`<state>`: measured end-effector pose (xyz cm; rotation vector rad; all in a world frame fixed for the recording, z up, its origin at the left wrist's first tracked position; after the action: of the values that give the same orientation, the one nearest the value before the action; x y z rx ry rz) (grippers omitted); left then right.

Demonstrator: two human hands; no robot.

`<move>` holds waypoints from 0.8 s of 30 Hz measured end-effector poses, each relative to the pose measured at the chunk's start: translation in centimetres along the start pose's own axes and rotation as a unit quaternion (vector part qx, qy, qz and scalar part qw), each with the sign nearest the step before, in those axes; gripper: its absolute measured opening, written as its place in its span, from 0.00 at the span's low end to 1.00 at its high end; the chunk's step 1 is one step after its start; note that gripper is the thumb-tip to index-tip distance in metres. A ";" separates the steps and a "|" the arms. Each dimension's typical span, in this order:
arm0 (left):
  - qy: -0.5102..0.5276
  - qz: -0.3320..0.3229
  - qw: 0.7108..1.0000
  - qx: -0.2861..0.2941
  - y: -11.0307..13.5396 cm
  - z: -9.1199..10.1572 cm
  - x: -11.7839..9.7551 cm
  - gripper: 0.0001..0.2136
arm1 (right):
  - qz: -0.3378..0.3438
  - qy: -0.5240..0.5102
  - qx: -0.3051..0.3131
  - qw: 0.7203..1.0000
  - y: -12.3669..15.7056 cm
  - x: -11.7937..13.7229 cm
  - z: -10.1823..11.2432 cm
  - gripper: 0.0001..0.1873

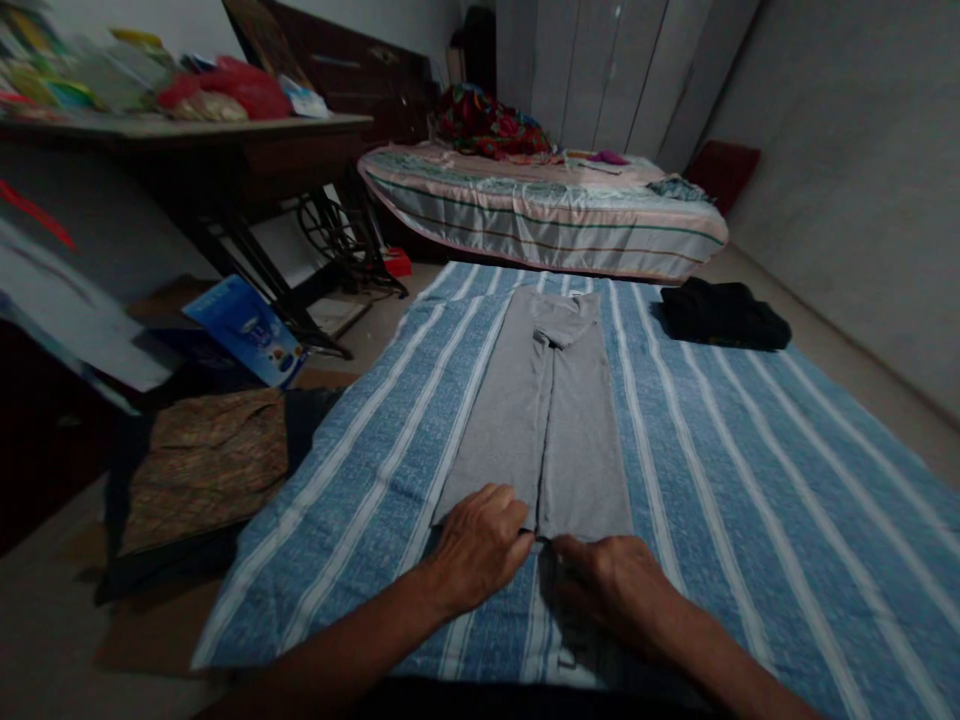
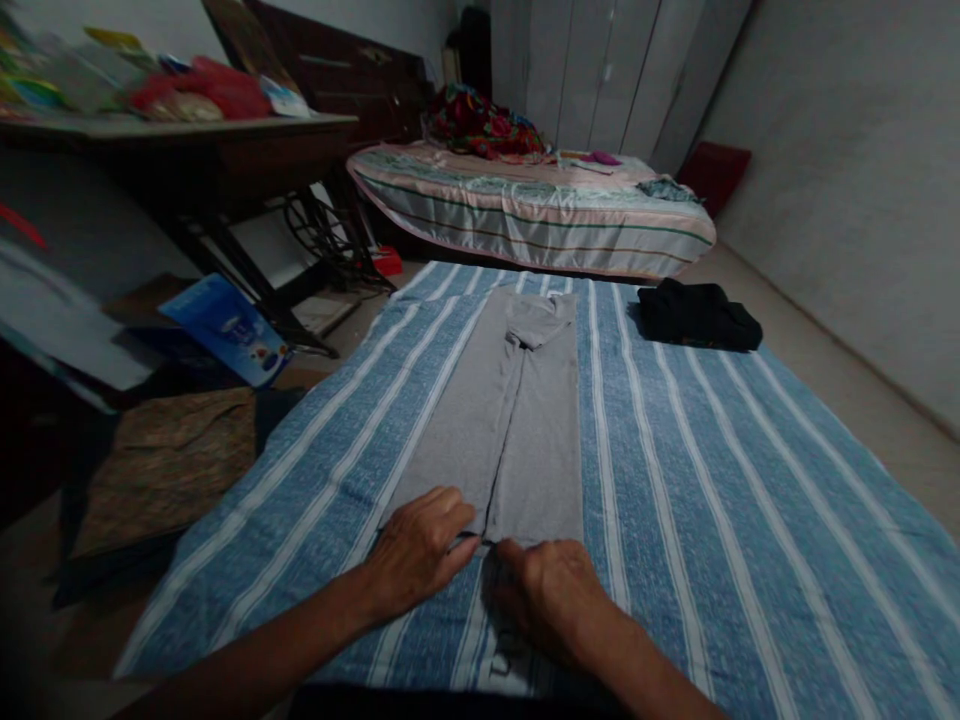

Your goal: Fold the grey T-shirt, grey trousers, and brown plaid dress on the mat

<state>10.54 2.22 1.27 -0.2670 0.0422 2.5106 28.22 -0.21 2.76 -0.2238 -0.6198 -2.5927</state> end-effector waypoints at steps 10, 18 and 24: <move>-0.009 -0.011 0.999 -0.049 0.4 -0.7 -0.4 0.05 | 0.010 -0.055 -0.026 0.998 0.4 -0.3 0.2 0.10; -0.010 0.009 0.998 -0.068 0.5 -0.7 -0.7 0.05 | 0.032 -0.016 -0.059 0.998 -0.5 0.0 -1.0 0.18; 0.025 -0.006 0.995 -0.101 0.1 -0.8 0.1 0.08 | 0.036 0.041 -0.052 0.997 -0.7 0.7 -2.7 0.23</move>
<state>10.58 2.08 0.43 -0.4119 -0.1928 2.4969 27.14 -1.20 0.34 -0.1688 -0.4413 -2.5525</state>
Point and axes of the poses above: each hand's wrist, its own y-axis away from the middle knuckle, its own z-axis out of the back of the hand, x = y × z, the point moved 2 cm from there along -y, towards the middle knuckle, and after that the axes turned 1 degree about y, right-handed, at the moved point
